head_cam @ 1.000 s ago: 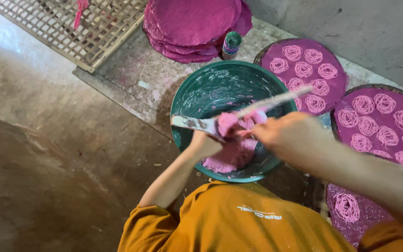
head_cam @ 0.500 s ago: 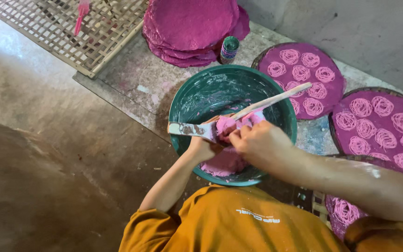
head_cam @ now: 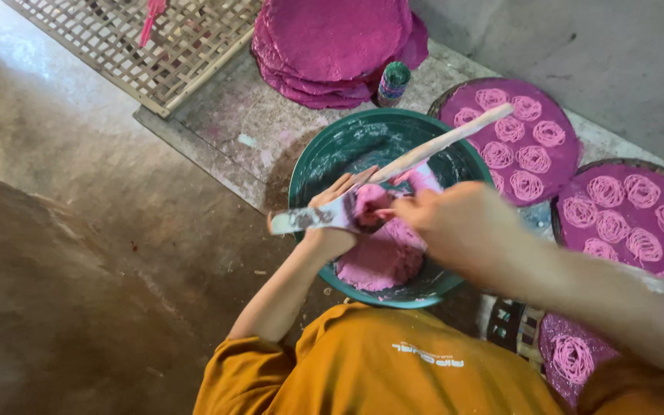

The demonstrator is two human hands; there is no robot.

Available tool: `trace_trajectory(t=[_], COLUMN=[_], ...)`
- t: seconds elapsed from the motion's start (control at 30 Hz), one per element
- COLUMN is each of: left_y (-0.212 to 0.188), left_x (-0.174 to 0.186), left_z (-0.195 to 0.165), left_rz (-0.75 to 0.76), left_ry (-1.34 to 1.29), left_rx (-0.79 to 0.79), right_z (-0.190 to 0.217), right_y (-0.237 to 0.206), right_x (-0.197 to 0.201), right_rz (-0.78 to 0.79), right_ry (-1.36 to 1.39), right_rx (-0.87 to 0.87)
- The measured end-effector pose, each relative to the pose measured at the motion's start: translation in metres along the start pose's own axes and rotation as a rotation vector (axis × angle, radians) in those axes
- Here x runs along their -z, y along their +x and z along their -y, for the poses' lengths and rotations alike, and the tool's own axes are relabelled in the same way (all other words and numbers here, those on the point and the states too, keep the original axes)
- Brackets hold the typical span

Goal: The person repeatedly loads pink paste into a handheld extruder and squeezes it into spiral coils on purple circular mats placed on woven trays. The person refills the extruder from a green basin and continues forming coils across multiple mats.

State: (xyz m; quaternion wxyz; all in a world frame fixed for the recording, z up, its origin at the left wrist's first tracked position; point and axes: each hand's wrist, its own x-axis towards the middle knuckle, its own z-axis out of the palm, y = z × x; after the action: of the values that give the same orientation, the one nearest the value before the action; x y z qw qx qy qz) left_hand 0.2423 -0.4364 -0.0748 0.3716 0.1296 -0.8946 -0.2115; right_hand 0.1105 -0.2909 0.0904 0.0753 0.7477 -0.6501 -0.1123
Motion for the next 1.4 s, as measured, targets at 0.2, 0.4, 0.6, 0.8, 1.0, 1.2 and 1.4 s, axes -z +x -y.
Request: trace_trajectory(t=[0.2,0.4,0.6,0.8,1.0,1.2,1.4], left_y=[-0.013,-0.008,0.001,-0.011,-0.007,0.015,0.018], left_x=[-0.010,0.023,0.008,-0.008,0.000,0.020,0.014], left_z=[0.014,0.018,0.007,0.034,0.033,0.033,0.030], left_rz=[-0.039,-0.074,-0.033,-0.054,-0.340,-0.204,-0.266], left_ry=[-0.021,0.092,0.005,-0.061,-0.174,0.045,0.208], left_rx=[0.044,0.108,0.093,0.163,0.201,0.309,0.044], right_z=[-0.001,-0.040,0.001,0.004,-0.001,0.055,0.021], right_y=[0.005,-0.043,-0.001,-0.005,-0.016,-0.004,-0.027], right_x=[0.014,0.007,0.004,-0.004,-0.063,-0.151,-0.159], right_rz=[-0.118,0.038,0.003,-0.125,-0.445,-0.512,-0.022], right_ry=[-0.022,0.018,-0.068,-0.017,0.727,1.056,1.352], right_rx=[0.084,-0.128,-0.015,-0.052,-0.344,-0.240,-0.898])
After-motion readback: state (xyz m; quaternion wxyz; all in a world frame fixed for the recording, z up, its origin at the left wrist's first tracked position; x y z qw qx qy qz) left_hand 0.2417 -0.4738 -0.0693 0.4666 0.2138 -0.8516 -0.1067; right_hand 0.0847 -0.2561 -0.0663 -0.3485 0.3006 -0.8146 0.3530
